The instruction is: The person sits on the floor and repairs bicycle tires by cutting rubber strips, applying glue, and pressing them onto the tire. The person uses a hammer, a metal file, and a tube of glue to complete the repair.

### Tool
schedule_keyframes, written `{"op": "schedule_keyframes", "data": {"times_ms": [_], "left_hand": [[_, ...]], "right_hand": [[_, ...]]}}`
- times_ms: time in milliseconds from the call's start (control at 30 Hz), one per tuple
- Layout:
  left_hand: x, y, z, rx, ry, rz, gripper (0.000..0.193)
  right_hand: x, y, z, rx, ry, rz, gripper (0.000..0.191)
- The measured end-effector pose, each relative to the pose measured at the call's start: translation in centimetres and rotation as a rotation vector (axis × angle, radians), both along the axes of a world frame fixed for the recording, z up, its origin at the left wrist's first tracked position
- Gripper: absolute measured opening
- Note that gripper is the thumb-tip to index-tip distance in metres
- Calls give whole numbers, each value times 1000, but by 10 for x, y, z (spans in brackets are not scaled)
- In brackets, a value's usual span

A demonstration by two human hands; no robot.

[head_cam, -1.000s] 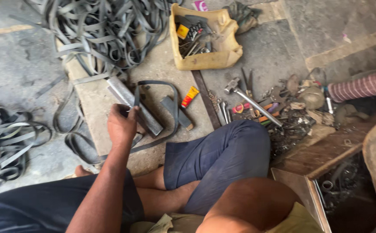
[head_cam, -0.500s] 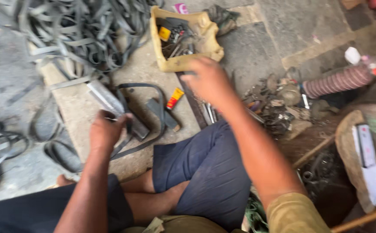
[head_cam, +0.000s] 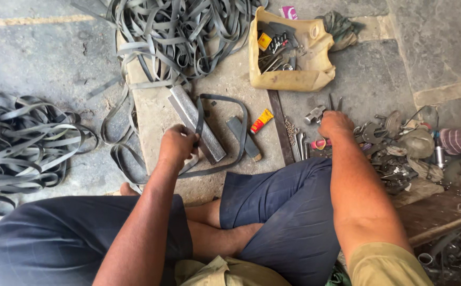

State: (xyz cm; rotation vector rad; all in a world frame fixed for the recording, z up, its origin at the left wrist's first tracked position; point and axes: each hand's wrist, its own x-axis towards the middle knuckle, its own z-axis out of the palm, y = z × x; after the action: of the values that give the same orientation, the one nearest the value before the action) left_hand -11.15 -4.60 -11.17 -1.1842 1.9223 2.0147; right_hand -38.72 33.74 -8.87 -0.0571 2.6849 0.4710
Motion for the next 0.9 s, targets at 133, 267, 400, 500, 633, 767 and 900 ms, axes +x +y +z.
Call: {"op": "schedule_keyframes", "data": {"times_ms": [133,267,400,500,633,767,900], "left_hand": [[-2,-4,6,-95,31,97,18],[-4,-3,6,-233,31,159,23],[-6,-2,2,-295,17,198,26],[-8,-3,1,-231,7,218,27],[-9,-2,5,-192,-5,219,26],[-9,-1,9,-162,-61,193,25],[-10,2,4,-185,33,230,24]], "right_hand": [[6,-4,10,-32,60,0,37],[30,-16,33,-135,316,239,28],[72,-54,57,-325,527,574,19],[102,-103,70,-551,436,683,19],[132,-183,79,-712,138,725,21],[154,-236,73,-733,-83,640,21],[170,-243,57,-948,281,962,22]]}}
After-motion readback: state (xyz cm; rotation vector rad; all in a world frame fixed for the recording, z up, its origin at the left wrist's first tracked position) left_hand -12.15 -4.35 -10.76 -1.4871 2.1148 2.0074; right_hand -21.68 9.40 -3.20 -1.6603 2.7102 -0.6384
